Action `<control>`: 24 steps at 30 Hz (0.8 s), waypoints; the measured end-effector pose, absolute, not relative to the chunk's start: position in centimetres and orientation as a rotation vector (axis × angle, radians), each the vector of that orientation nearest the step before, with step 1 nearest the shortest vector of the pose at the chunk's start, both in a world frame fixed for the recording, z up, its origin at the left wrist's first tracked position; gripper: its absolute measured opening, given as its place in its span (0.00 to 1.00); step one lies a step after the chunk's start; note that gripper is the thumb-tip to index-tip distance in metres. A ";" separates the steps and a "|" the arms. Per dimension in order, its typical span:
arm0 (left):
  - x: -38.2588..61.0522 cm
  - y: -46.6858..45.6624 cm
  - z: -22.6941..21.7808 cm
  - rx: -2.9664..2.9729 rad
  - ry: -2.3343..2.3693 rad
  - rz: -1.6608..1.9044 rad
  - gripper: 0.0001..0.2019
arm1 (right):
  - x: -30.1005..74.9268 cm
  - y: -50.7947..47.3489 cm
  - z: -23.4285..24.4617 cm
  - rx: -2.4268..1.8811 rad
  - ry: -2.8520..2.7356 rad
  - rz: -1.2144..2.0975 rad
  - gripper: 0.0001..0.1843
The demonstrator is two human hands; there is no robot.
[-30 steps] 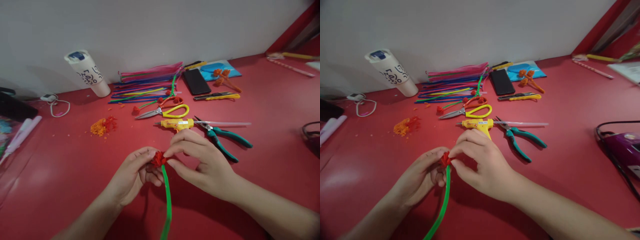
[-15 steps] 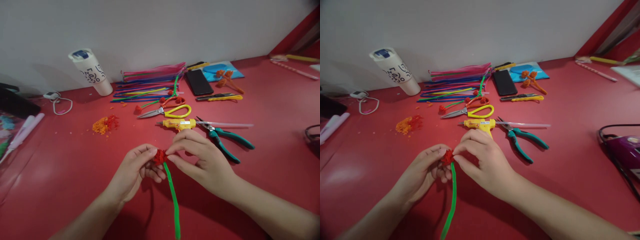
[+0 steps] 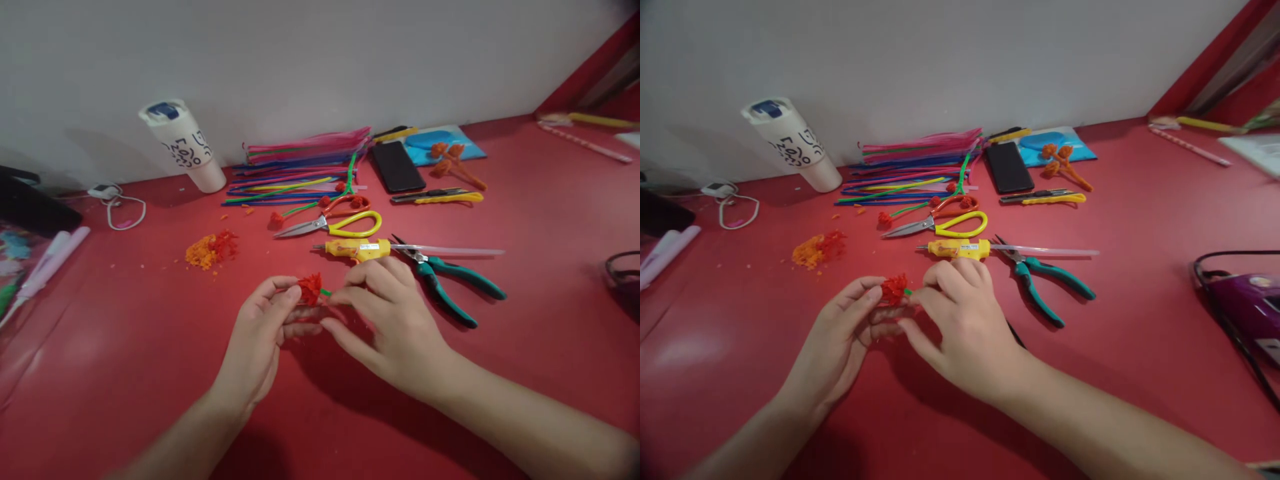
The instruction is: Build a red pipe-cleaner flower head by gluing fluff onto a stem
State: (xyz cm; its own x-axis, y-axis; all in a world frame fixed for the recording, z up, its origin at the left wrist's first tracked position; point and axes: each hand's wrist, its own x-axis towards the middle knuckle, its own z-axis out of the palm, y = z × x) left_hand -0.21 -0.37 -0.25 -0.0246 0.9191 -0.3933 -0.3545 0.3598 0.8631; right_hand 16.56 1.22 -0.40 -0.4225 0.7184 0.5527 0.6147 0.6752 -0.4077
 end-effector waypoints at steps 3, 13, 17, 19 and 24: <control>0.1 -0.7 -0.5 0.619 1.179 1.129 0.10 | 16.1 1.4 -1.0 -1.071 -2.185 -0.007 0.08; 0.3 -0.8 -0.6 0.659 1.184 1.190 0.09 | 15.6 1.4 -1.3 -1.069 -2.208 -0.103 0.08; 0.2 -0.6 -0.6 0.674 1.202 1.197 0.10 | 15.7 1.7 -1.2 -1.034 -2.214 -0.132 0.08; 0.1 -0.5 -0.6 0.699 1.207 1.198 0.11 | 15.7 1.8 -1.2 -1.019 -2.231 -0.160 0.09; 0.0 -0.5 -0.7 0.761 1.203 1.215 0.12 | 15.9 1.9 -1.0 -0.977 -2.272 -0.234 0.11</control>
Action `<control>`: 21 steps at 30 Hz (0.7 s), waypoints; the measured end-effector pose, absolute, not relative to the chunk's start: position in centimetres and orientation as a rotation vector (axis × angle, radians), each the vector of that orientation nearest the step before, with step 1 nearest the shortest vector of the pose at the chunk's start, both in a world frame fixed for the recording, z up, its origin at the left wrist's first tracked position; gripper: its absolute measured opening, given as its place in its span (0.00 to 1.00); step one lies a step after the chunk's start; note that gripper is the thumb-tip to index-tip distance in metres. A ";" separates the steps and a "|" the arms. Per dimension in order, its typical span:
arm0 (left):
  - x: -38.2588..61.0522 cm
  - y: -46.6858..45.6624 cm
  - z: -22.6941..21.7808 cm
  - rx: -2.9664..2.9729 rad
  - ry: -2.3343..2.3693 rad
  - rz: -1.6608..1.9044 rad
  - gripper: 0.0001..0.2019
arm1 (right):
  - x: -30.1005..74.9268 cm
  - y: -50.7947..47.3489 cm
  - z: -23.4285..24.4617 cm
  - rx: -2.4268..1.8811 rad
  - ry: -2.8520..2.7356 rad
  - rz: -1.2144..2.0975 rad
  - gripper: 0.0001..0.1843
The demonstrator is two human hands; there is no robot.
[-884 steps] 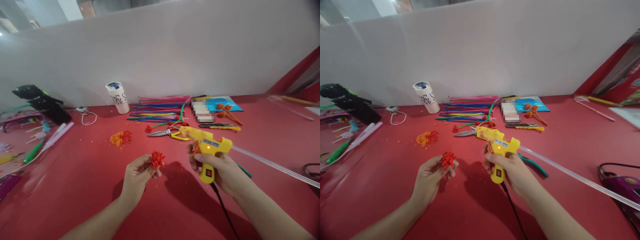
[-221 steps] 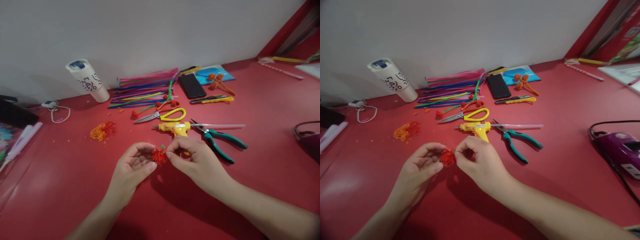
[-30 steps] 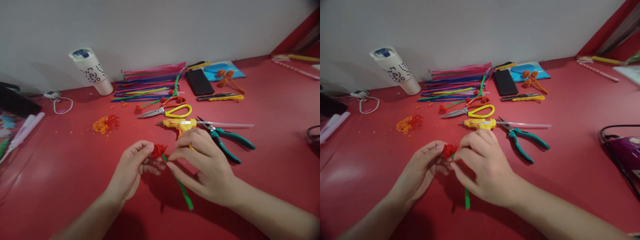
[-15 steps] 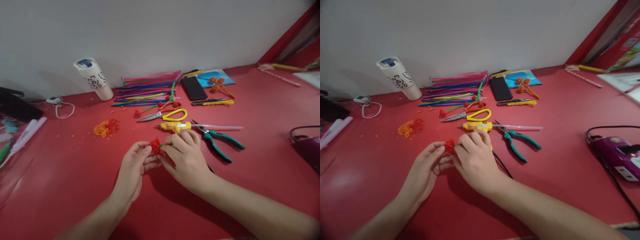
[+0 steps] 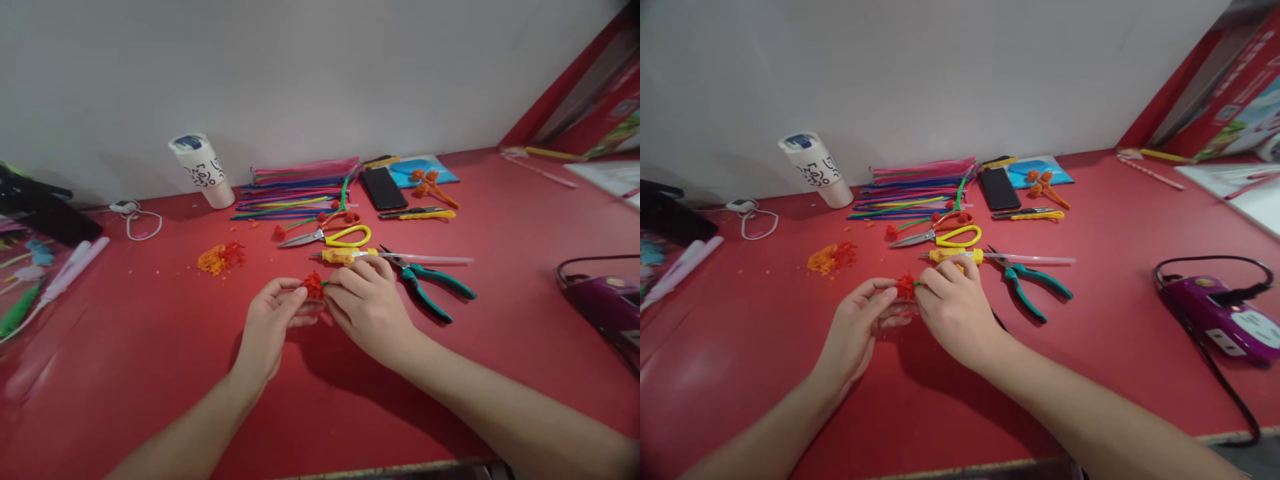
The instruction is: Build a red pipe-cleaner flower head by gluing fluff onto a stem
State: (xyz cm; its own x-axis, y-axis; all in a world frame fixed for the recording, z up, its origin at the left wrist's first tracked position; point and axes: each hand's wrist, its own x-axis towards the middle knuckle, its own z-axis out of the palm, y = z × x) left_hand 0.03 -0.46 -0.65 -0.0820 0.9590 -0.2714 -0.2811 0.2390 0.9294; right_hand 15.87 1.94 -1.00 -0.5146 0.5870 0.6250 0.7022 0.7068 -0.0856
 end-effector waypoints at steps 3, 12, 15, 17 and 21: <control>0.1 -0.5 -0.6 0.786 1.199 1.218 0.12 | 15.9 1.8 -0.8 -0.903 -2.310 -0.299 0.11; 0.1 -0.4 -0.1 0.755 1.159 1.191 0.11 | 15.7 2.2 -1.2 -0.864 -2.209 -0.147 0.10; -0.2 -0.3 -0.1 0.781 1.136 1.216 0.11 | 16.0 2.4 -0.8 -0.916 -2.057 -0.014 0.09; -0.5 -0.1 -0.2 0.813 1.142 1.248 0.10 | 16.4 2.6 -0.2 -0.937 -1.953 0.100 0.10; -1.3 0.7 -0.5 0.880 1.187 1.323 0.10 | 18.2 3.7 1.0 -0.960 -1.818 0.285 0.13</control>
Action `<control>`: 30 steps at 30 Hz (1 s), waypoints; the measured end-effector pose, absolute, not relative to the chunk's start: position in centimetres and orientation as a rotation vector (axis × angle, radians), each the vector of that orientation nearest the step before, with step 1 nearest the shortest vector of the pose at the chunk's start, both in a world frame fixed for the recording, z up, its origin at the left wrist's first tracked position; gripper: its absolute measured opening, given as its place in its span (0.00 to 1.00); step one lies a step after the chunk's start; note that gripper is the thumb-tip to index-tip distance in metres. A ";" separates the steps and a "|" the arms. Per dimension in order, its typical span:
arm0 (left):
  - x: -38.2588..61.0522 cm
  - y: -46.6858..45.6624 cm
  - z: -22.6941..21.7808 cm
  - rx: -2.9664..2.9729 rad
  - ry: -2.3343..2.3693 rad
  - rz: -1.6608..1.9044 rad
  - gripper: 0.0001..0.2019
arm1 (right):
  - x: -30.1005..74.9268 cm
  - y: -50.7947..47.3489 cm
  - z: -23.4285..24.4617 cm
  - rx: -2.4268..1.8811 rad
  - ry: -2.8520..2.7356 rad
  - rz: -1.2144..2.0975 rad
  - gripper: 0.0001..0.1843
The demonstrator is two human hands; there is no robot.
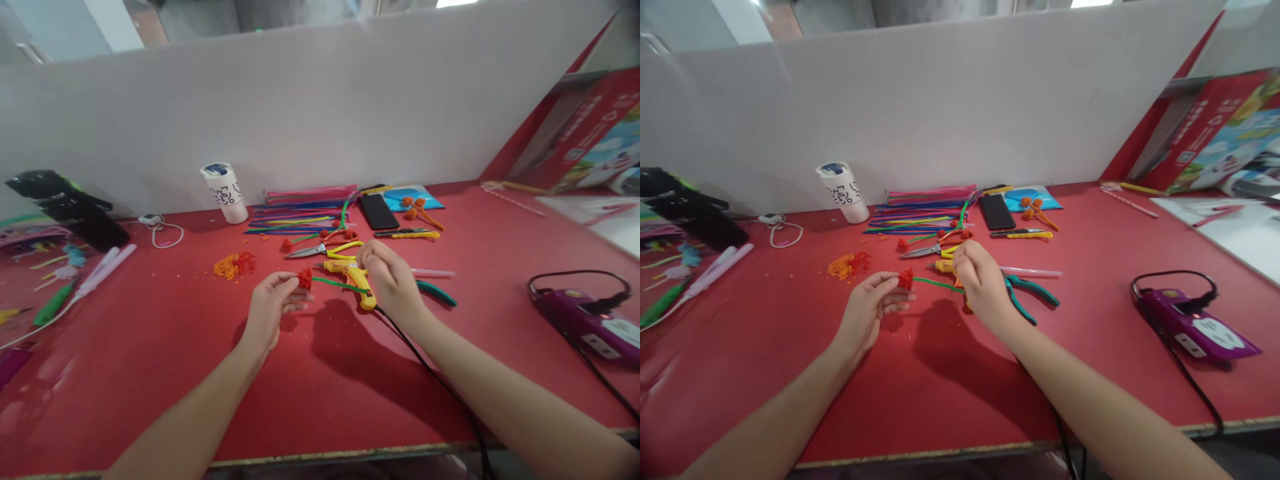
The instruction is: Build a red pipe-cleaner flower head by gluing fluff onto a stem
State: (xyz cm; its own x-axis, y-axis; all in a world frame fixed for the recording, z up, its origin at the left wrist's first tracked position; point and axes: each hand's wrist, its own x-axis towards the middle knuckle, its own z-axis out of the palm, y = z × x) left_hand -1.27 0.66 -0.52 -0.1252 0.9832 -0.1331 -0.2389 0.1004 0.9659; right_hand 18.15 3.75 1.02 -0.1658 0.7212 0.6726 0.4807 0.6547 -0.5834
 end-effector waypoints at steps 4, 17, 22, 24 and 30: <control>-2.8 2.0 0.0 0.954 1.257 1.459 0.10 | 21.1 5.3 1.3 -0.995 -1.702 0.334 0.15; -2.8 0.2 4.3 1.137 1.238 1.456 0.08 | 15.3 3.1 2.9 -1.094 -2.107 0.648 0.14; -2.4 -2.0 5.5 1.191 1.207 1.474 0.07 | 13.1 1.5 3.5 -1.203 -2.098 0.863 0.16; -2.3 -2.8 5.8 1.199 1.193 1.496 0.08 | 12.9 0.7 3.3 -1.231 -2.081 0.918 0.17; -2.6 -4.6 6.6 1.183 1.173 1.565 0.08 | 13.7 -2.1 3.0 -1.288 -2.037 0.979 0.18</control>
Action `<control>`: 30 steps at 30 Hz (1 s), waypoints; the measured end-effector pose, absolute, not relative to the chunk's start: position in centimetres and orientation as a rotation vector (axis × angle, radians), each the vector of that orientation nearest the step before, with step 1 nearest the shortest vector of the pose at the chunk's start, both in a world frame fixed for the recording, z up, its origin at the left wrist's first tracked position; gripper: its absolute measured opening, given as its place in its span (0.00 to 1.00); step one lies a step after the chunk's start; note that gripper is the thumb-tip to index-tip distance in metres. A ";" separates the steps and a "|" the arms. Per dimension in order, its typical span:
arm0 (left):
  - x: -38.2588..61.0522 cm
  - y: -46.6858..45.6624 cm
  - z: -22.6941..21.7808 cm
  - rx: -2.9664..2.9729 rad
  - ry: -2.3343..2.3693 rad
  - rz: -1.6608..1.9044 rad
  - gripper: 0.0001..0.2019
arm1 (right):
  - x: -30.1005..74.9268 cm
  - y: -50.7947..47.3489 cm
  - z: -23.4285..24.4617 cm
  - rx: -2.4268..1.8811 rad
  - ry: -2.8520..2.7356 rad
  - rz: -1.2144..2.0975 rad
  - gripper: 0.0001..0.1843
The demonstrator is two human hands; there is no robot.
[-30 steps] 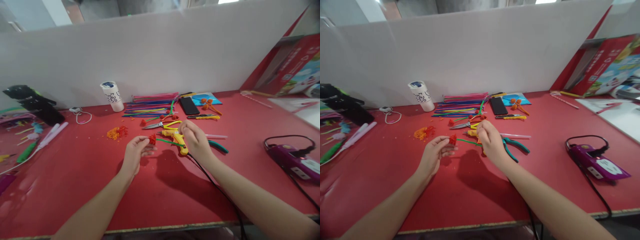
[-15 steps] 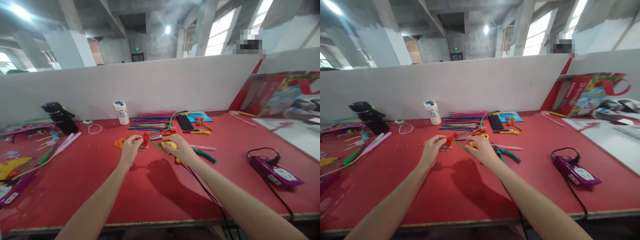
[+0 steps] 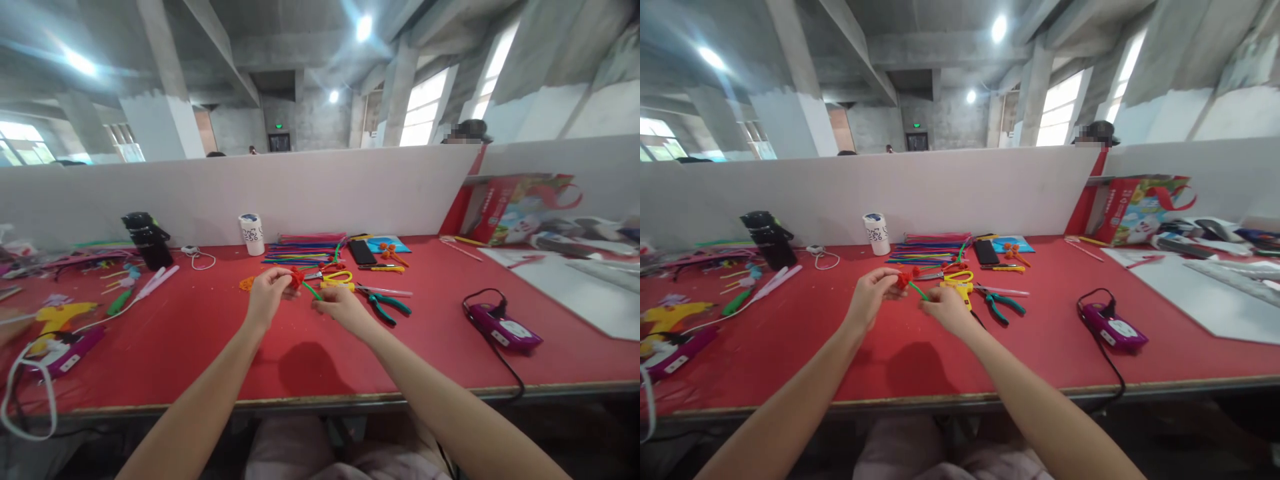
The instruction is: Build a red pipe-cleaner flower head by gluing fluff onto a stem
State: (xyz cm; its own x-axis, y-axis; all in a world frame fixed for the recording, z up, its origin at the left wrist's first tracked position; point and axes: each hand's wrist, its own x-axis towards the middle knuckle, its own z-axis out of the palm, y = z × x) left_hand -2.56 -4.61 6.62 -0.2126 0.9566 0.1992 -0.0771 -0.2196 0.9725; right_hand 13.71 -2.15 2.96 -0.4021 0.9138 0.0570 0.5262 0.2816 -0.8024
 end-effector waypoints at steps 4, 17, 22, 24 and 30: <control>-3.9 -4.7 7.0 1.160 1.183 1.642 0.09 | 15.6 -3.6 2.5 -1.306 -1.995 0.941 0.18; -3.8 -5.5 7.4 1.260 1.195 1.664 0.07 | 15.5 -2.0 3.6 -1.135 -1.933 0.639 0.18; -2.0 -7.4 7.8 1.391 1.130 1.612 0.06 | 13.6 -3.7 4.7 -0.922 -1.944 0.603 0.12; -1.6 -8.9 8.0 1.446 1.092 1.623 0.09 | 13.7 -5.1 4.9 -0.850 -1.883 0.578 0.08; -1.4 -13.6 7.2 1.837 1.032 1.783 0.06 | 14.4 -10.4 5.5 -0.634 -1.701 0.541 0.05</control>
